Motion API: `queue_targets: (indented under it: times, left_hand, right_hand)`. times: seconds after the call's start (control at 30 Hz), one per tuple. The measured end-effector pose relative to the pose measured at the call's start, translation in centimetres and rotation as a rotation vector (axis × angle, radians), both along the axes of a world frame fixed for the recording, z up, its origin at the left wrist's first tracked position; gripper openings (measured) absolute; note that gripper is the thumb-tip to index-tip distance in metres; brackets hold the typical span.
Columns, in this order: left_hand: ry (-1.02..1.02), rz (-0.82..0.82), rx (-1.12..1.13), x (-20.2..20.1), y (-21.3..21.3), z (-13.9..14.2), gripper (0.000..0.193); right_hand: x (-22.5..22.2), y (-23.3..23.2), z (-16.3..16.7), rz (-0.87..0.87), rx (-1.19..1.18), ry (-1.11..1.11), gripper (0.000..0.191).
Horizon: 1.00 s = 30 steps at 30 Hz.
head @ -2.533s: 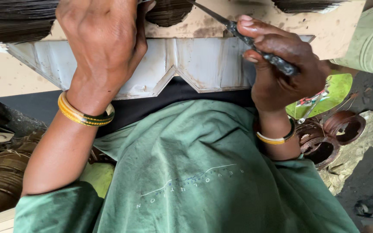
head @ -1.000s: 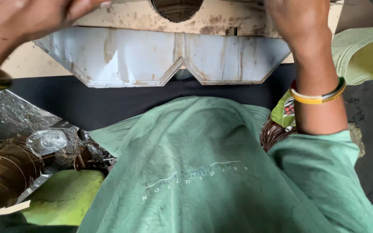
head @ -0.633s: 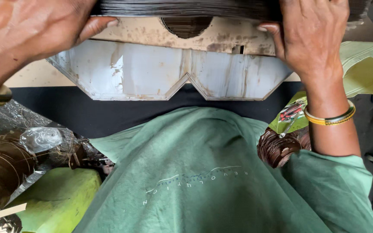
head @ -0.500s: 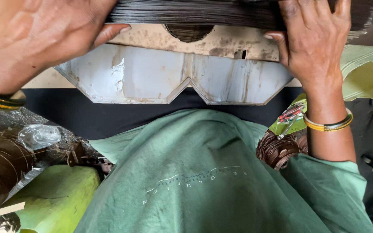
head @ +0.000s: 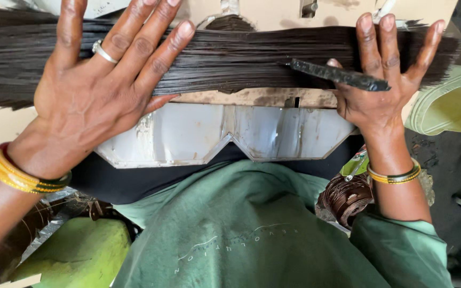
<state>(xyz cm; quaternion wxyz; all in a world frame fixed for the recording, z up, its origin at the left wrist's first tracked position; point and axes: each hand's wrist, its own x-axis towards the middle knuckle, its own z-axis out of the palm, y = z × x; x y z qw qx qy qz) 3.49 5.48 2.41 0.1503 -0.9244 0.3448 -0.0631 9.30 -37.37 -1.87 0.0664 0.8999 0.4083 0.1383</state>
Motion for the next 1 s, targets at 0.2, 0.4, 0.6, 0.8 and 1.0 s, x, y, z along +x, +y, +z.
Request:
queue_targets:
  times: [0.2, 0.4, 0.6, 0.8, 1.0]
  left_hand:
    - [-0.090, -0.029, -0.186, -1.4, 1.4, -2.4, 0.070]
    - [-0.349, -0.127, -0.279, -5.0, -2.8, -1.4, 0.056]
    - [0.263, 0.153, -0.715, -8.9, -7.4, -4.5, 0.089]
    - [0.306, 0.200, -0.731, -9.5, -6.9, -6.7, 0.093]
    - [0.302, 0.195, -0.726, -9.5, -7.0, -6.7, 0.087]
  right_hand:
    - [0.4, -1.3, -0.8, 0.090, 0.113, 0.093, 0.053]
    - [-4.9, 0.7, 2.1, -0.154, 0.009, 0.118, 0.055]
    - [-12.0, 6.2, 1.3, -0.076, 0.332, 0.528, 0.074]
    - [-11.9, 8.0, -0.1, -0.130, 0.340, 0.650, 0.086]
    - [-11.7, 9.0, -0.1, -0.140, 0.236, 0.551, 0.085]
